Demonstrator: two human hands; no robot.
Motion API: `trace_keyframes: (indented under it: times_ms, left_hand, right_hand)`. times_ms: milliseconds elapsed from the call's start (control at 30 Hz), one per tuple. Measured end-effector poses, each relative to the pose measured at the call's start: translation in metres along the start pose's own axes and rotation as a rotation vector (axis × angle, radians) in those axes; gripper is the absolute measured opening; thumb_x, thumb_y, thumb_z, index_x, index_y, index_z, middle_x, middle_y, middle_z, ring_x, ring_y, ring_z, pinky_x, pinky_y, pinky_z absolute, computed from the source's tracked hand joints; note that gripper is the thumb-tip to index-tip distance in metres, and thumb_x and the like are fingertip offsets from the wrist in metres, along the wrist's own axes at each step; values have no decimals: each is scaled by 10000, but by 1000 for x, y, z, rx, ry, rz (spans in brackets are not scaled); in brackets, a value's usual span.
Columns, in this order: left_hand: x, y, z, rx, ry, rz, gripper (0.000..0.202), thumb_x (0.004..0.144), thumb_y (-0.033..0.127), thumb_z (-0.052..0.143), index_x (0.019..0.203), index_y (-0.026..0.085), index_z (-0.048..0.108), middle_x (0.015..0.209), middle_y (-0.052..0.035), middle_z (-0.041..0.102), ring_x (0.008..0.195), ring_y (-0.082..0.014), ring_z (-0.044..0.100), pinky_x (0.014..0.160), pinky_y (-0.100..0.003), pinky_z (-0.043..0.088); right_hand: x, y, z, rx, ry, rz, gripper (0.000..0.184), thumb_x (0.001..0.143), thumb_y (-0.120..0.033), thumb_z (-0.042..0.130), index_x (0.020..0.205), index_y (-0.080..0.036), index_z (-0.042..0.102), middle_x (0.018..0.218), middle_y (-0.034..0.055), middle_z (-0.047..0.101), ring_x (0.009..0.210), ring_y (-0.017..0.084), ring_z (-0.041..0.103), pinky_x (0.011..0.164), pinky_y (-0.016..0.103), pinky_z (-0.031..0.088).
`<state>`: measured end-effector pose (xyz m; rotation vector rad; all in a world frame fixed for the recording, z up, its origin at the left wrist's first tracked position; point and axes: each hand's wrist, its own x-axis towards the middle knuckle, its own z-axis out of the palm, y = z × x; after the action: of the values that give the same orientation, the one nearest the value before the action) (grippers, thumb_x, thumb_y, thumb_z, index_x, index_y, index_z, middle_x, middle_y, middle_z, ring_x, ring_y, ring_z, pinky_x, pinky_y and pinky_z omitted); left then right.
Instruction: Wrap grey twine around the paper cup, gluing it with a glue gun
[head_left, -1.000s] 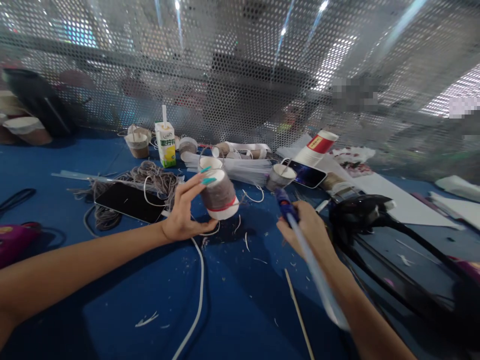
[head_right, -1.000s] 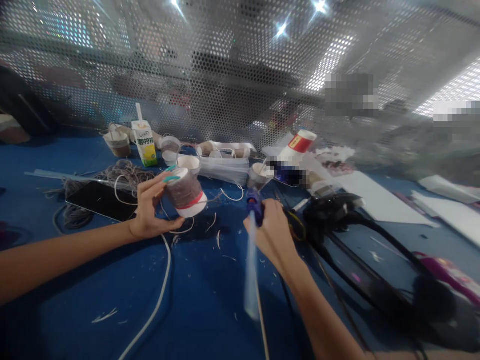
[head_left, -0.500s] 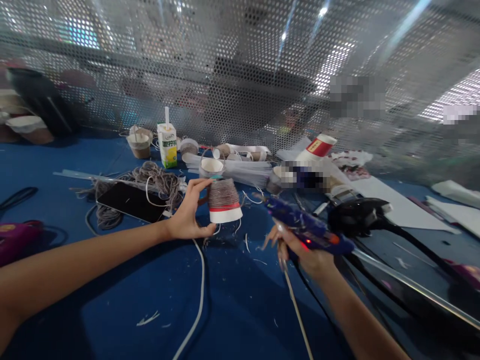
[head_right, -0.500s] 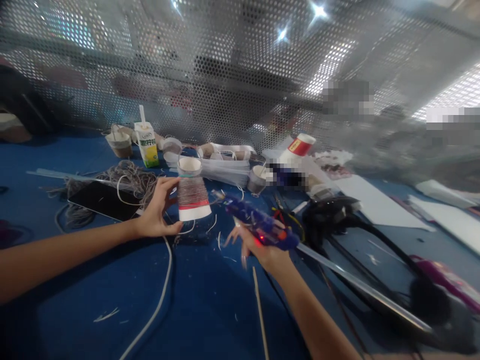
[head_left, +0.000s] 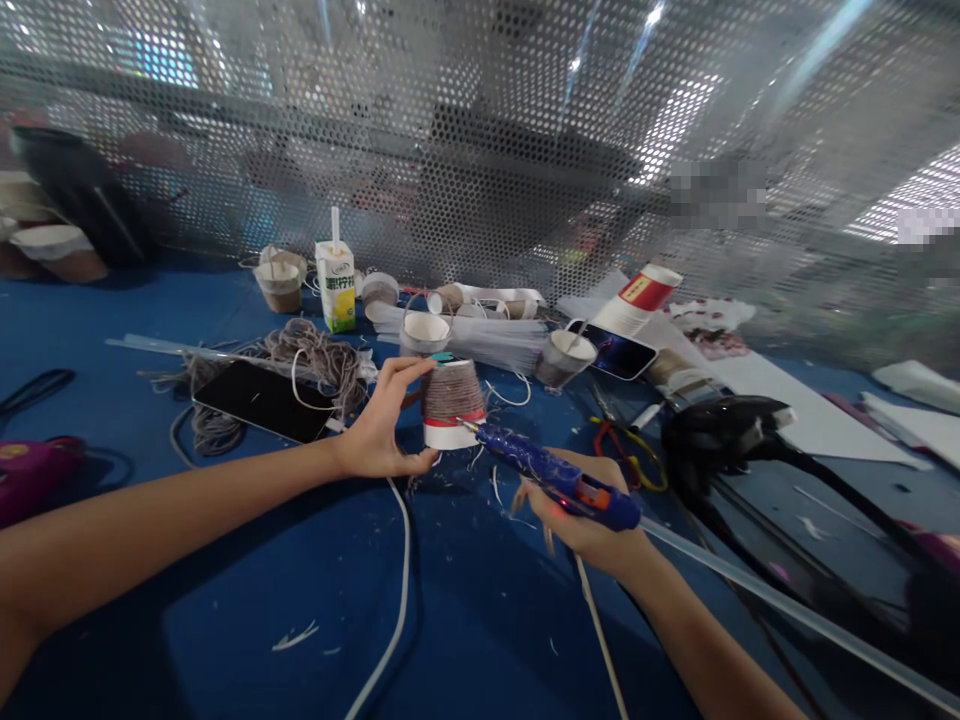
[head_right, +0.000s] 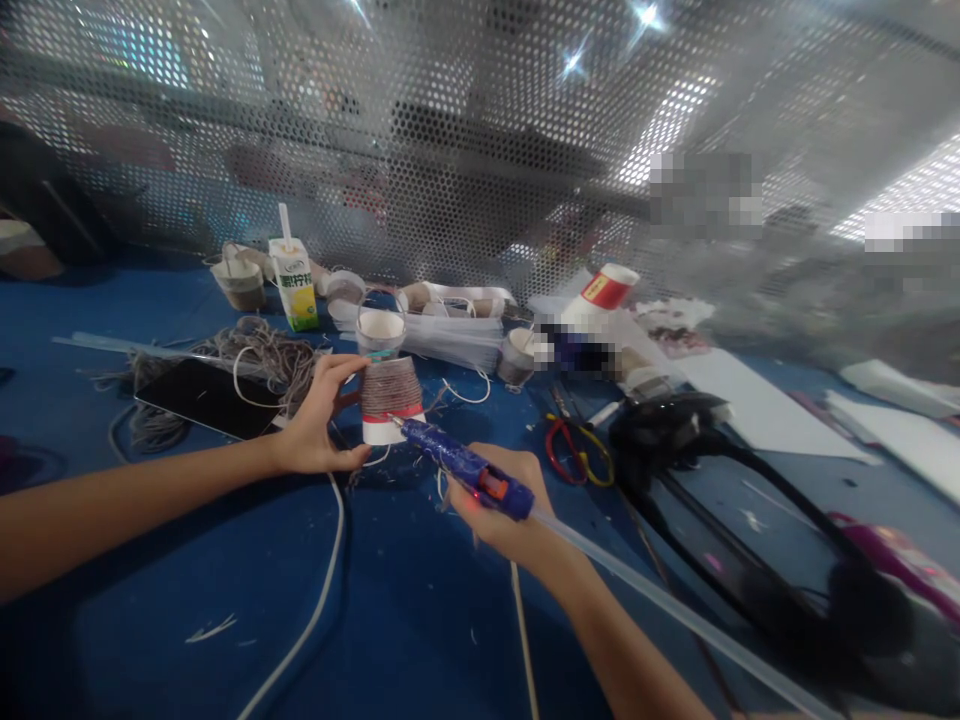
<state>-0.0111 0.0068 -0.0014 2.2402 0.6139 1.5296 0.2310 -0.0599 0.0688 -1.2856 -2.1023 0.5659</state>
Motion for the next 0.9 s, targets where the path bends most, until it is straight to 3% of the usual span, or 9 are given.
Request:
trace_keyframes:
  times_ms: [533,733,900]
  left_hand:
    - [1,3,-2,41,-43,6,836,687,219,692,1416,237,282,1261,-132,336,1250,-312,424,918,-462,577]
    - [0,0,1,18,3,-5,836,665,245,708,1391,259,294,1251,-123,338,1228,-307,426,912,-475,576]
    - [-3,-4,2,-8,39,-33,845,651,270,717,1383,253,295,1274,-127,320,1258,-317,398,918,-473,576]
  right_hand:
    - [-1,-1,4,-14,43,-21,232,709,-153,509,487,-207,469,427,-25,515,358,96,491,359,212,347]
    - [-2,0,1,53,-3,99,232,716,-157,544,508,-212,460,428,-35,535,323,105,531,330,202,379]
    - [-1,0,-4,19,30,97,243,714,-156,534,491,-216,458,413,-31,540,324,117,548,329,208,403]
